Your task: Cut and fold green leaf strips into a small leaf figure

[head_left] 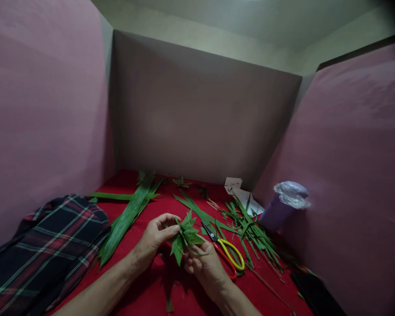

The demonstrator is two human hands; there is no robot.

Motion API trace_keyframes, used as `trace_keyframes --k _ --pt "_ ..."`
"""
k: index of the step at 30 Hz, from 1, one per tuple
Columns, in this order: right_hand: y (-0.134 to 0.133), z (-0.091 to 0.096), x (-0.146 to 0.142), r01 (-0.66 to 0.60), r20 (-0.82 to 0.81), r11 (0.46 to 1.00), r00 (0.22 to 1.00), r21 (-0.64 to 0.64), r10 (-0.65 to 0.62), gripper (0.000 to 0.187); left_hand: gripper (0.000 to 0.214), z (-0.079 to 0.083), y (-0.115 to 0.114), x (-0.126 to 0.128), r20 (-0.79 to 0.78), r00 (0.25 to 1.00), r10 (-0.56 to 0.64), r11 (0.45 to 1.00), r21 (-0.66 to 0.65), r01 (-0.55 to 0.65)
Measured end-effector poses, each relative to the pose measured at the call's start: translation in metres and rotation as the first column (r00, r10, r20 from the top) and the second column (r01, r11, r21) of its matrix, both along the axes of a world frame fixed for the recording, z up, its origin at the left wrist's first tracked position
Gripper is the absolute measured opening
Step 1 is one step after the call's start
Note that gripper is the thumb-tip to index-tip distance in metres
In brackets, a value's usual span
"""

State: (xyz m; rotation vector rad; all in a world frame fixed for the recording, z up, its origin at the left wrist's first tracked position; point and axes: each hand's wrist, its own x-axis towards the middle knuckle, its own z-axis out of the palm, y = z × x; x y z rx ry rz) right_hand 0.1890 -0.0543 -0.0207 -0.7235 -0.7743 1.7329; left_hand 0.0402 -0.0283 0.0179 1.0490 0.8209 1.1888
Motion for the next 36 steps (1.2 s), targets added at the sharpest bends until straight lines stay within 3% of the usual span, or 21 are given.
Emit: trace_keyframes --k 12,22,36 --pt "0.0006 -0.0030 0.0021 -0.003 -0.020 1.000 1.000 0.005 0.003 0.023 0.018 -0.0004 0.0008 -0.0002 0.024 0.999 -0.027 0.999 -0.043 0.028" --pt "-0.0021 -0.0020 0.0012 0.015 0.009 0.998 1.000 -0.067 -0.015 0.025 0.013 -0.0060 0.0023 -0.0025 0.074 0.993 -0.088 0.992 -0.083 0.094" --pt "-0.0018 -0.0011 0.0024 0.005 0.005 1.000 1.000 -0.003 -0.005 0.021 0.014 -0.0038 -0.0006 -0.0013 0.100 0.991 -0.085 0.981 -0.164 0.100"
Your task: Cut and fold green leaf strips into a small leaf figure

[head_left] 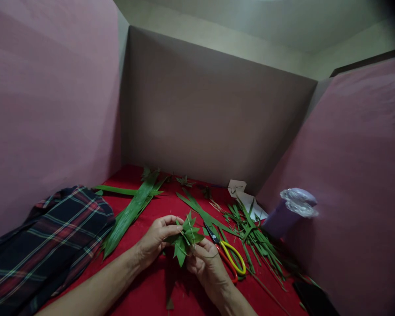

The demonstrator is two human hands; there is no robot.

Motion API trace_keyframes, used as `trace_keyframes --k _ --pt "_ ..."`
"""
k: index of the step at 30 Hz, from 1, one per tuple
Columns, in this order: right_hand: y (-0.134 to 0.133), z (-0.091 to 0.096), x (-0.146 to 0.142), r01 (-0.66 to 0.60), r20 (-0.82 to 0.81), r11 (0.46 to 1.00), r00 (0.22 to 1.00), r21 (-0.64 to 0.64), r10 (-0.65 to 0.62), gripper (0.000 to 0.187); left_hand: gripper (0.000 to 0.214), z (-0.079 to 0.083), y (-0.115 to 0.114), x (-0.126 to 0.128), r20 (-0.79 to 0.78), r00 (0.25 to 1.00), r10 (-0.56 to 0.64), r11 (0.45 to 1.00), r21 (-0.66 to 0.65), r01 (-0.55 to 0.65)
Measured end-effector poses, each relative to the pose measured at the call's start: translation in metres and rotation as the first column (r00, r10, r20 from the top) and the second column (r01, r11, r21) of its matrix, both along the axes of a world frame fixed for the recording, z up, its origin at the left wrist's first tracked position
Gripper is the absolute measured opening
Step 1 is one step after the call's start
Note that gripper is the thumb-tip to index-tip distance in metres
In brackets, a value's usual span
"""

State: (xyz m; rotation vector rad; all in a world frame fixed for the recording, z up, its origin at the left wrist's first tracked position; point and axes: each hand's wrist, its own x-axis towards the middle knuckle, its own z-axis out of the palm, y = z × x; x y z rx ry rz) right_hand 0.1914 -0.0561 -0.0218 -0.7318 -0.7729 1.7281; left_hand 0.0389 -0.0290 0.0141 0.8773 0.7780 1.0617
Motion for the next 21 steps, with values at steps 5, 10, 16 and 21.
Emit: trace_keyframes --k 5,10,16,21 --pt "-0.001 0.000 -0.001 0.012 0.067 1.000 0.998 0.006 -0.012 0.022 0.016 -0.001 0.001 -0.001 0.054 0.998 0.032 0.999 -0.046 -0.029" --pt "-0.003 -0.002 -0.003 0.110 0.173 0.989 0.977 0.096 -0.126 0.027 0.015 -0.008 0.002 -0.002 0.175 0.984 0.030 0.988 -0.152 -0.003" --pt "-0.002 -0.010 -0.003 0.264 0.291 0.916 0.890 0.301 -0.351 0.027 0.012 -0.007 0.006 -0.004 0.297 0.954 0.040 0.961 -0.273 0.045" --pt "-0.007 -0.004 -0.003 0.289 0.368 0.828 0.790 0.481 -0.490 0.023 0.008 -0.004 0.007 -0.006 0.332 0.943 -0.001 0.930 -0.346 0.123"
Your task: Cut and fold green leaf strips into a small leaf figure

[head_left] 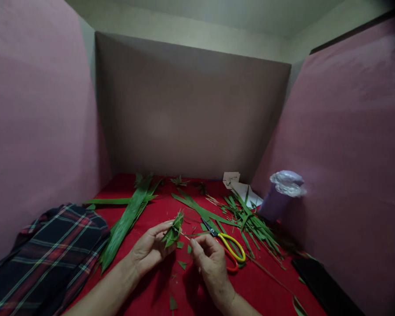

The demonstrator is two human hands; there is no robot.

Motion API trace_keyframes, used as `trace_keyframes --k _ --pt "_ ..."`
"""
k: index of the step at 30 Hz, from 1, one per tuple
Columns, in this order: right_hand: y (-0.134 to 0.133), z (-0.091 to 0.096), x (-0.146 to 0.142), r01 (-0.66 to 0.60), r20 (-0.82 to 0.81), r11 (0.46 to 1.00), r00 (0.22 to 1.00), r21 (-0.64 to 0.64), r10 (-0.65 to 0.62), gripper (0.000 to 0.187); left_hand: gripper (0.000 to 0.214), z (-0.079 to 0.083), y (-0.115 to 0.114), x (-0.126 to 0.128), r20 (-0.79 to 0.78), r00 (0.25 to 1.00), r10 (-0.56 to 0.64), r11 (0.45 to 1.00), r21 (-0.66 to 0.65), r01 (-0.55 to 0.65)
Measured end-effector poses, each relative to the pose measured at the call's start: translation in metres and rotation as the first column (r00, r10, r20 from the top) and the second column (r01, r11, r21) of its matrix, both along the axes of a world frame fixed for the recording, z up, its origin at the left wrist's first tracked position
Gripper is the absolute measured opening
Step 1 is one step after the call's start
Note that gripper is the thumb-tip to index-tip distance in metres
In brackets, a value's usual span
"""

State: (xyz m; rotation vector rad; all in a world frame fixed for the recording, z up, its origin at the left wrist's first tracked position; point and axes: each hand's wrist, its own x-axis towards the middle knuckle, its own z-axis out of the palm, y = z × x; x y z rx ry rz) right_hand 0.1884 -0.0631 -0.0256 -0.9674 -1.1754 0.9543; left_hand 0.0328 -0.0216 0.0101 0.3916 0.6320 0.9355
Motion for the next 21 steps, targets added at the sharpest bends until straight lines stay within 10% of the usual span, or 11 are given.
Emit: trace_keyframes --k 21 --pt "-0.014 0.027 0.010 0.112 0.357 0.909 0.895 0.401 -0.268 0.018 0.018 0.008 -0.009 0.008 0.025 0.998 -0.054 0.996 -0.072 0.055"
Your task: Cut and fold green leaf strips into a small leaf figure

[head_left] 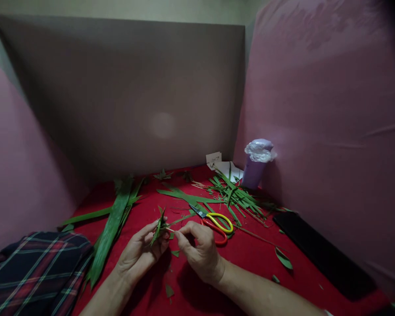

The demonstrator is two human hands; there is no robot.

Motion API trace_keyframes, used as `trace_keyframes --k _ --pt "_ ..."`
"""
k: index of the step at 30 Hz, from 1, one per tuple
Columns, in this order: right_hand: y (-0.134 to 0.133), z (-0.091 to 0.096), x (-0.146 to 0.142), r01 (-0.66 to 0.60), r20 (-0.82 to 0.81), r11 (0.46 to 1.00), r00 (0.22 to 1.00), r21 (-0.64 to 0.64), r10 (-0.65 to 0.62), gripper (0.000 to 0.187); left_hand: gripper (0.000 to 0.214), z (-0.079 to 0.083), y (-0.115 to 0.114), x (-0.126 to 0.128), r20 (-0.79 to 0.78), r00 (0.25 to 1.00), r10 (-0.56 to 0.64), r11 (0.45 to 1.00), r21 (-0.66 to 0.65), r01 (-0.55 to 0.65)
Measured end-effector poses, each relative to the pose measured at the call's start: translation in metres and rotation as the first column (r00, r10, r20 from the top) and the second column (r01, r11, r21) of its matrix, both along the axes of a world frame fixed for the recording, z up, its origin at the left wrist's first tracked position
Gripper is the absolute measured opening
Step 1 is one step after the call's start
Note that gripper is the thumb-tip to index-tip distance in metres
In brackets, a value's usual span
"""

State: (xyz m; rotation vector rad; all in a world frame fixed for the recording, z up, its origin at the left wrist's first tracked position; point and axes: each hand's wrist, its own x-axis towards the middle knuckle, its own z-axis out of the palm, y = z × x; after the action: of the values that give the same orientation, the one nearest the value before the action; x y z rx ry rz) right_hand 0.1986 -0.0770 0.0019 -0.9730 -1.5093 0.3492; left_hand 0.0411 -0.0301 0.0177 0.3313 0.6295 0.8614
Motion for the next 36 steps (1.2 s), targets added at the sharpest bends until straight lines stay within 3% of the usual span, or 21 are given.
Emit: trace_keyframes --k 22,26,30,36 --pt "0.000 0.005 0.009 -0.038 0.095 0.995 0.995 0.095 0.029 0.016 0.021 0.002 0.001 0.004 -0.076 0.996 0.038 0.999 0.020 -0.036" --pt "0.000 0.002 0.006 -0.017 0.052 0.999 0.999 0.043 0.015 0.013 0.020 0.004 -0.002 0.004 -0.128 0.988 0.090 0.991 0.108 -0.076" --pt "0.001 -0.005 0.000 -0.037 -0.143 0.990 0.990 -0.136 0.017 0.008 0.018 0.008 -0.007 0.004 -0.192 0.950 0.248 0.948 0.249 -0.197" --pt "0.005 -0.016 -0.004 -0.102 -0.144 0.973 0.987 -0.206 0.073 0.013 0.011 0.012 -0.011 0.003 -0.235 0.943 0.235 0.887 0.449 -0.109"
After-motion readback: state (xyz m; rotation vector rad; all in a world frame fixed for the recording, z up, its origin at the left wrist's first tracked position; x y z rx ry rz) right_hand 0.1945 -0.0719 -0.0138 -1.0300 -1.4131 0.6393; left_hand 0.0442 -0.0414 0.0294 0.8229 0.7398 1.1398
